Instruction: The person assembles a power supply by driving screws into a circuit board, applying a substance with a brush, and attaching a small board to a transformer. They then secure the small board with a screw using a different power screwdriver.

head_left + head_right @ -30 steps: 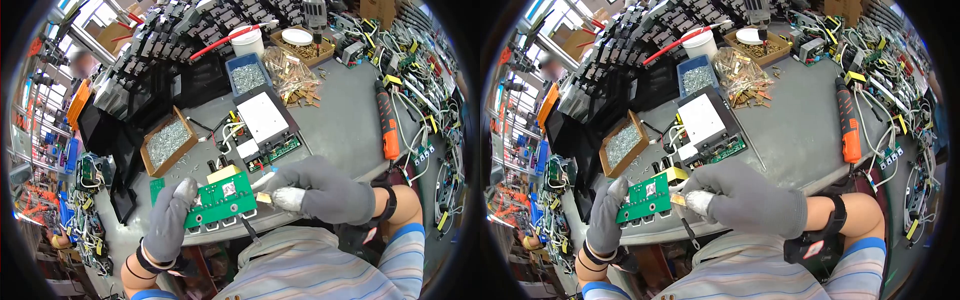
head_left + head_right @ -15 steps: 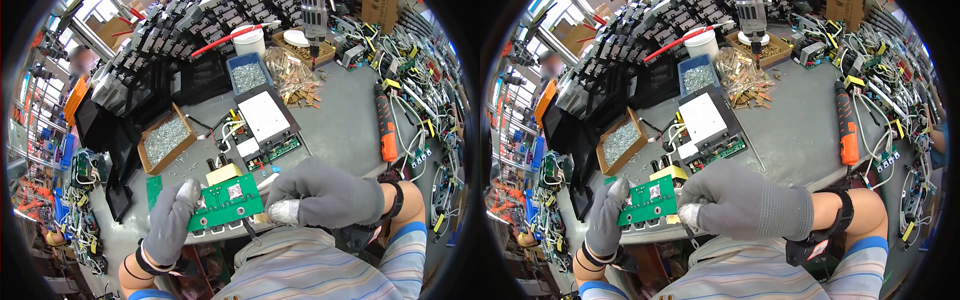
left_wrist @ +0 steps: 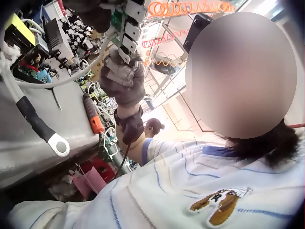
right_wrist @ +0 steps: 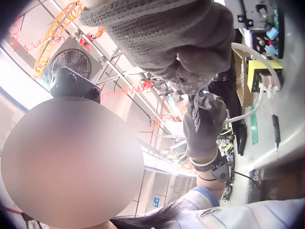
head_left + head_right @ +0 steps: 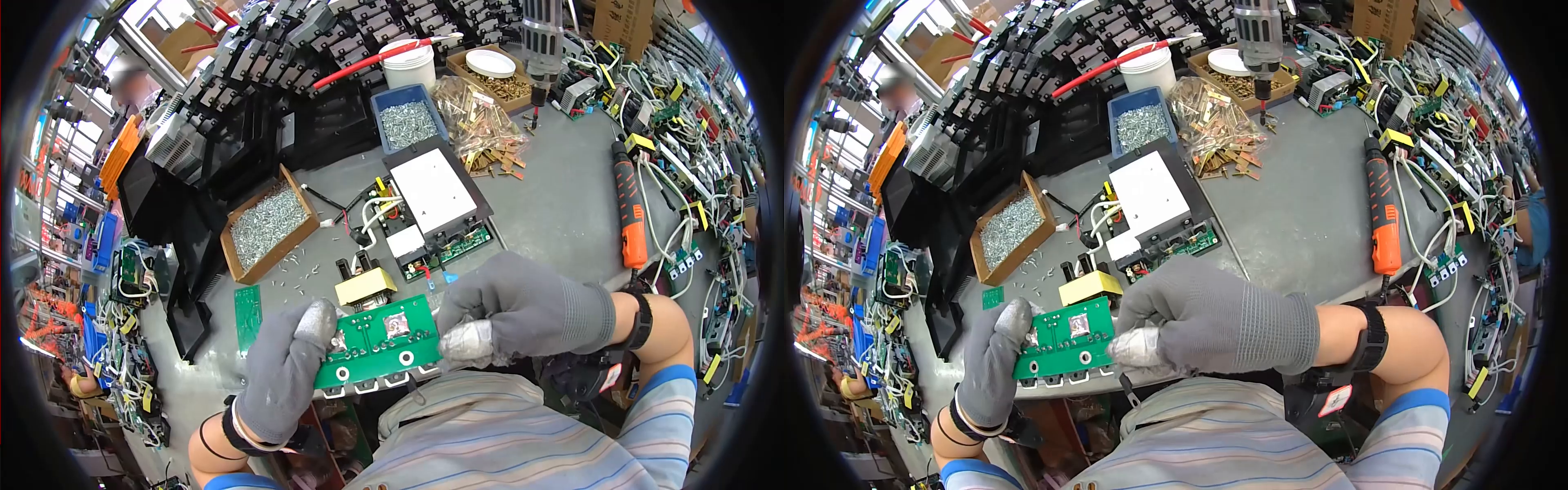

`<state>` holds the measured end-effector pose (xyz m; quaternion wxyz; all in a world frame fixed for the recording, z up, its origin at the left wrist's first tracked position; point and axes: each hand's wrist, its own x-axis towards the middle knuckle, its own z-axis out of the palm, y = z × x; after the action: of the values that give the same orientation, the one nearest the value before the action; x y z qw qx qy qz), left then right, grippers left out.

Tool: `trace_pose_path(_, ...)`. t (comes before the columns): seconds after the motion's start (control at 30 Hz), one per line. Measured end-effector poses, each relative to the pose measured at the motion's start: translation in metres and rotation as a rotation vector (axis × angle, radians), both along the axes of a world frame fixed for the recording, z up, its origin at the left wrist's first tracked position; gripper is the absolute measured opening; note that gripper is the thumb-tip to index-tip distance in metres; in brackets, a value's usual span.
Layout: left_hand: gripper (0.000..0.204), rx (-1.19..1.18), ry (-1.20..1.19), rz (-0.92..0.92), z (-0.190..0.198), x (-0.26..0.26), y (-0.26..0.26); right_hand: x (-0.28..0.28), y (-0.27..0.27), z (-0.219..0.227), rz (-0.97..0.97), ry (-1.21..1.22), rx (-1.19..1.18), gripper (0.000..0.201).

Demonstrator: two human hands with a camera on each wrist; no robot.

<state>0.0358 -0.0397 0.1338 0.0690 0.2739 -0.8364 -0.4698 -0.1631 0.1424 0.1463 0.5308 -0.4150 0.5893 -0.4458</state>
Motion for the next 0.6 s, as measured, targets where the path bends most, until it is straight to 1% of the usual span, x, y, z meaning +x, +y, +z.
trace_pose_path(0.03,0.035,0.004,-0.001,0.002,0.001,0.0,0.001,0.001,0.0,-0.005,0.002,-0.001,0.004,0.029)
trace_pose_path(0.1,0.035,-0.02,0.003,-0.007,0.004,-0.004,0.004,0.002,0.0,-0.014,-0.035,-0.174,-0.054,0.024)
trace_pose_path(0.13,0.035,-0.02,0.003,-0.005,0.005,-0.004,0.004,0.001,0.001,-0.012,-0.034,-0.173,-0.054,0.024)
trace_pose_path(0.2,0.035,-0.06,0.007,-0.007,0.005,-0.004,0.006,0.0,0.004,-0.003,-0.048,-0.262,0.069,0.022)
trace_pose_path(0.23,0.035,-0.059,0.006,-0.005,0.007,-0.004,0.007,-0.001,0.006,-0.004,-0.046,-0.262,0.07,0.022)
trace_pose_path(0.3,0.023,-0.013,-0.067,0.048,0.012,-0.004,0.009,-0.002,0.01,-0.008,-0.022,-0.29,0.101,0.023)
trace_pose_path(0.33,0.023,-0.01,-0.067,0.048,0.01,-0.004,0.009,-0.002,0.009,-0.011,-0.022,-0.29,0.104,0.023)
trace_pose_path(0.4,0.022,-0.038,-0.074,0.056,0.007,-0.003,0.01,-0.004,0.008,-0.019,0.056,-0.165,0.02,0.02)
trace_pose_path(0.43,0.022,-0.037,-0.074,0.057,0.006,-0.002,0.01,-0.003,0.008,-0.017,0.056,-0.166,0.021,0.02)
trace_pose_path(0.5,0.02,-0.104,-0.023,0.05,0.003,-0.001,0.012,0.003,0.008,-0.011,-0.023,-0.192,0.076,0.019)
trace_pose_path(0.53,0.02,-0.103,-0.025,0.054,0.003,-0.001,0.013,0.006,0.009,-0.01,-0.018,-0.194,0.077,0.019)
trace_pose_path(0.6,0.019,-0.184,0.044,0.0,0.004,-0.001,0.014,0.011,0.01,-0.009,-0.087,-0.172,0.097,0.018)
